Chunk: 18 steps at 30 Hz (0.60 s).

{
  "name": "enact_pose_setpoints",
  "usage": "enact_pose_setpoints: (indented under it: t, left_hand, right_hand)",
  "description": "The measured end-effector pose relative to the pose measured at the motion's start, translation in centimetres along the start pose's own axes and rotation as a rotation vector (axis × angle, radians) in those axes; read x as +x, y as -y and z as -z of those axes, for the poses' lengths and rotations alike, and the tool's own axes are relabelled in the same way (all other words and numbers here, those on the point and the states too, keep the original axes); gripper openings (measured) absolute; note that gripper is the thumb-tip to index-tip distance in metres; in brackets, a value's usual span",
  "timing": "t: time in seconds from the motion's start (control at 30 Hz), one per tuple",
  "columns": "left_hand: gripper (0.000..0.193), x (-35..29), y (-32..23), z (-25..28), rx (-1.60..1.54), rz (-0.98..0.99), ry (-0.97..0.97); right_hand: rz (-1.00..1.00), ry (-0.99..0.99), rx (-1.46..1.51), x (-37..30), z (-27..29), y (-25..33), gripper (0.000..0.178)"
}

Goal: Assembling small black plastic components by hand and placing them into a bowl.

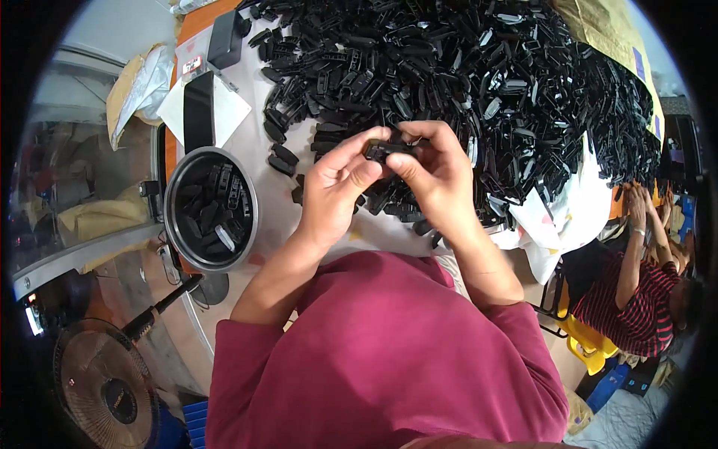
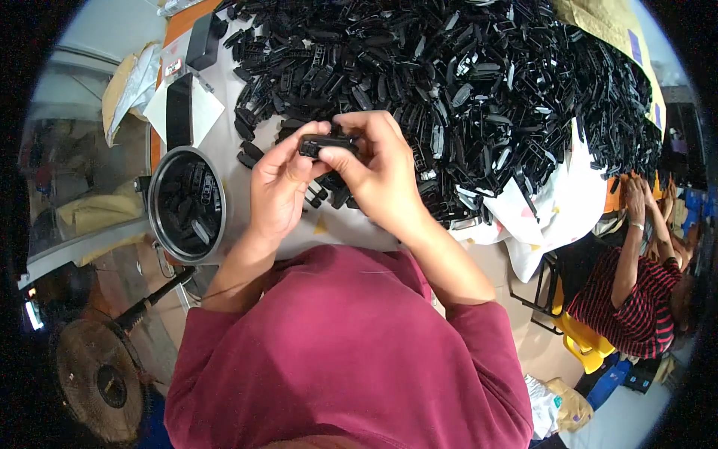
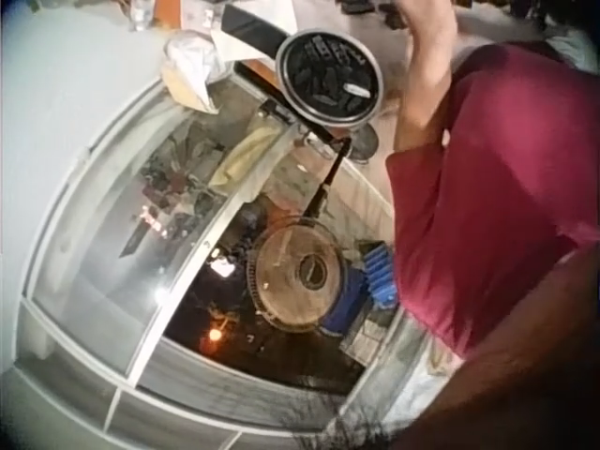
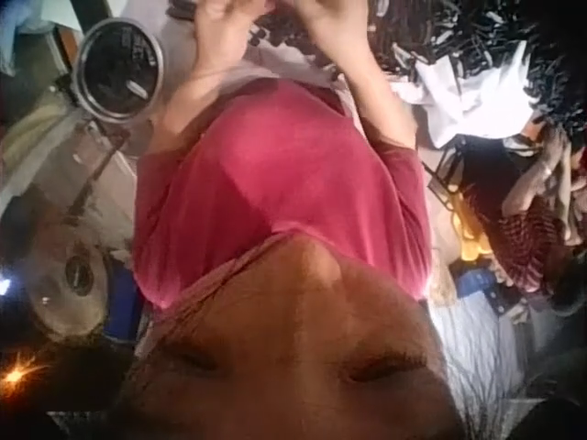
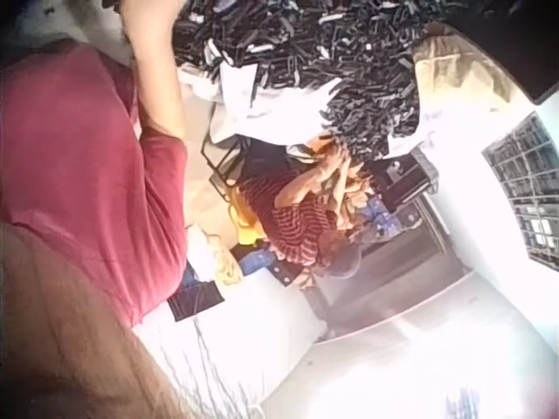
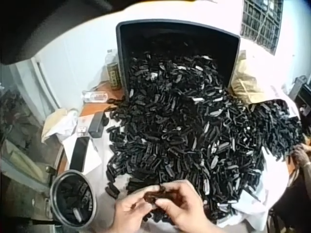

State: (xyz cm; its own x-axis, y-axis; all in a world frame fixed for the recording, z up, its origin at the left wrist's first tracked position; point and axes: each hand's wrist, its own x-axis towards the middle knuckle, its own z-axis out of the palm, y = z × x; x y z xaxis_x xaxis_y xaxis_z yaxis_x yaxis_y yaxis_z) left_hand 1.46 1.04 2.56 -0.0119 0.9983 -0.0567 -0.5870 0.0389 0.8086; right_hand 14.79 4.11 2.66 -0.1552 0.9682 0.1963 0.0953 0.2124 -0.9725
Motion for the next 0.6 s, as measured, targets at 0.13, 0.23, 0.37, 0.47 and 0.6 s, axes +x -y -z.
enact_pose_setpoints:
  t: [0.13, 0.23, 0.37, 0.47, 0.6]
  left_hand:
    - [0.03, -1.7, 0.2, 1.8, 0.122, -0.036, -0.038]
    - [0.025, -2.9, 0.6, 3.7, 0.056, 0.102, -0.1]
    - [0.015, -2.3, 0.1, 6.2, 0.127, -0.026, -0.418]
    - [0.009, -1.2, -0.3, 9.2, 0.374, -0.078, -0.474]
    - [0.011, 0.4, -0.5, 9.6, 1.179, -0.204, -0.402]
  right_hand:
    - [-0.367, 0.218, 0.053, -1.7, -0.4, 1.1, 0.026]
    - [-0.264, 0.281, -0.074, -2.8, -1.2, -0.5, 0.021]
    - [0.162, 0.205, -0.64, 1.4, -1.3, -1.1, 0.031]
    - [0.164, 0.18, -1.267, 4.4, -0.7, -1.5, 0.031]
    - [0.184, 0.191, -1.196, 5.3, 0.3, -2.3, 0.021]
